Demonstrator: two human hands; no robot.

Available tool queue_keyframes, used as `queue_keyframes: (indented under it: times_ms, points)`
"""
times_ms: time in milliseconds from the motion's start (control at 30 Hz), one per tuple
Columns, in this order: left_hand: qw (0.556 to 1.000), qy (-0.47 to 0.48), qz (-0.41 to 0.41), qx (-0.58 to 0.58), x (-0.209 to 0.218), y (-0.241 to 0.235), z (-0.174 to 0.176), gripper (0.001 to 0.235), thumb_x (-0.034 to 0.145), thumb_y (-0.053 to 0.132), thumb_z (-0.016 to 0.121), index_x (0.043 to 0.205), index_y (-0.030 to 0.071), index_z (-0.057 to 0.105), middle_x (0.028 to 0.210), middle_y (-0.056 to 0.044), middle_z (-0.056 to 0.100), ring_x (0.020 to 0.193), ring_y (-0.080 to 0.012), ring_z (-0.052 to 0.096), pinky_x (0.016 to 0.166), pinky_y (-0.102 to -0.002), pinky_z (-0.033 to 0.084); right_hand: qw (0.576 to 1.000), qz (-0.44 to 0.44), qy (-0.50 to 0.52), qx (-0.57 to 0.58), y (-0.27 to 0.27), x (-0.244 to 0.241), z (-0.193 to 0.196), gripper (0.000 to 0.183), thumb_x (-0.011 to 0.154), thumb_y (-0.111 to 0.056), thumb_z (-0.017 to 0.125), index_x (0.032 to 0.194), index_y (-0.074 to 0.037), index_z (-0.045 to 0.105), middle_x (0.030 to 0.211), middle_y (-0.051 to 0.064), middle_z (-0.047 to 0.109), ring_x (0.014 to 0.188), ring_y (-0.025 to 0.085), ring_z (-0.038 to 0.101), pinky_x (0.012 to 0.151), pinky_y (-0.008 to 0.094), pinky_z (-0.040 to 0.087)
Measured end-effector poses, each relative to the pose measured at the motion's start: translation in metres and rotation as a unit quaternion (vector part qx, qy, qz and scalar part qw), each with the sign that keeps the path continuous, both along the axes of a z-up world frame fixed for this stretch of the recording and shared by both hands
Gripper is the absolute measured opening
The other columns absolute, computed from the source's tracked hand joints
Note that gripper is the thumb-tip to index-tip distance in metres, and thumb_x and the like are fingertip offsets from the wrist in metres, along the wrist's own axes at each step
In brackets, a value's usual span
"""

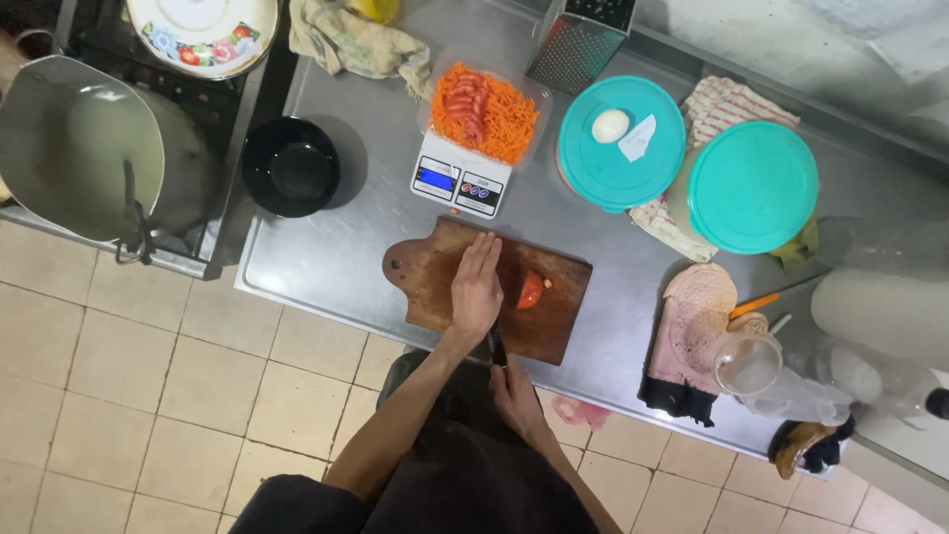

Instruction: Preparing a salad container by portioning shredded carrots and adding sliced hard-boiled eggs.

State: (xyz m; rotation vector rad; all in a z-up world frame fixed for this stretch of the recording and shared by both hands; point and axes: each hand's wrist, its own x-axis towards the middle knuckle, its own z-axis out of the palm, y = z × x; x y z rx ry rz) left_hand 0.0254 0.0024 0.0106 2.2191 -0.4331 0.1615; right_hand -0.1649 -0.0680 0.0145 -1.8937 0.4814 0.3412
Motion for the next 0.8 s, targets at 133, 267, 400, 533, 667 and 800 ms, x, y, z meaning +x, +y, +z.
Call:
queue_keyframes:
  times_ms: [133, 267, 400, 533, 667, 800]
  points:
    - [0.997, -0.036, -0.064, 0.033, 0.05, -0.008, 0.043, 0.057, 0.08, -0.011, 0.06, 0.137, -0.005, 0.058, 0.145, -0.018, 0.057, 0.141, -0.0355, 0.051, 0.118, -0.045, 0.043, 0.998, -0.044, -0.033, 0.041, 0.001, 0.039, 0.011, 0.016, 0.105, -0.02, 0.051, 0.108, -0.004, 0.055, 0.069, 0.011, 0.06, 0.06, 0.024, 0.058, 0.055, 0.041, 0.046]
    - [0.988, -0.042, -0.15, 0.019, 0.137, -0.033, 0.078, 0.057, 0.082, -0.007, 0.06, 0.138, -0.005, 0.057, 0.145, -0.019, 0.057, 0.139, -0.0354, 0.05, 0.116, -0.042, 0.044, 0.976, -0.128, -0.124, 0.123, -0.005, 0.12, 0.043, 0.018, 0.108, -0.022, 0.051, 0.111, -0.004, 0.055, 0.065, 0.002, 0.052, 0.054, 0.008, 0.048, 0.048, 0.03, 0.039]
    - [0.974, -0.094, -0.207, 0.008, 0.211, -0.055, 0.062, 0.049, 0.091, -0.002, 0.061, 0.139, -0.005, 0.056, 0.149, -0.02, 0.054, 0.144, -0.0357, 0.047, 0.118, -0.042, 0.043, 0.964, -0.16, -0.128, 0.171, -0.017, 0.185, 0.059, 0.02, 0.107, -0.024, 0.047, 0.111, -0.006, 0.054, 0.065, -0.002, 0.047, 0.048, 0.005, 0.041, 0.041, 0.026, 0.035]
    - [0.96, -0.068, -0.264, 0.066, 0.246, -0.061, 0.038, 0.05, 0.101, 0.009, 0.053, 0.149, -0.003, 0.047, 0.159, -0.02, 0.045, 0.152, -0.0343, 0.038, 0.123, -0.042, 0.037, 0.957, -0.189, -0.087, 0.204, -0.027, 0.212, 0.074, 0.019, 0.109, -0.025, 0.047, 0.107, -0.006, 0.053, 0.062, -0.002, 0.045, 0.043, 0.007, 0.04, 0.038, 0.026, 0.034]
    - [0.943, -0.044, -0.312, 0.106, 0.251, -0.057, 0.053, 0.064, 0.106, 0.03, 0.051, 0.159, -0.001, 0.032, 0.165, -0.017, 0.032, 0.153, -0.0316, 0.027, 0.122, -0.051, 0.019, 0.953, -0.203, 0.018, 0.222, -0.045, 0.198, 0.107, 0.017, 0.106, -0.025, 0.049, 0.108, -0.009, 0.055, 0.061, -0.002, 0.044, 0.04, 0.006, 0.04, 0.034, 0.027, 0.033]
    - [0.961, 0.01, -0.275, 0.022, 0.263, -0.031, 0.078, 0.062, 0.111, 0.028, 0.044, 0.164, 0.001, 0.027, 0.171, -0.014, 0.026, 0.158, -0.0316, 0.021, 0.127, -0.051, 0.014, 0.954, -0.203, 0.05, 0.216, -0.065, 0.167, 0.135, 0.018, 0.105, -0.026, 0.049, 0.108, -0.009, 0.056, 0.062, -0.002, 0.046, 0.042, 0.006, 0.041, 0.036, 0.026, 0.033]
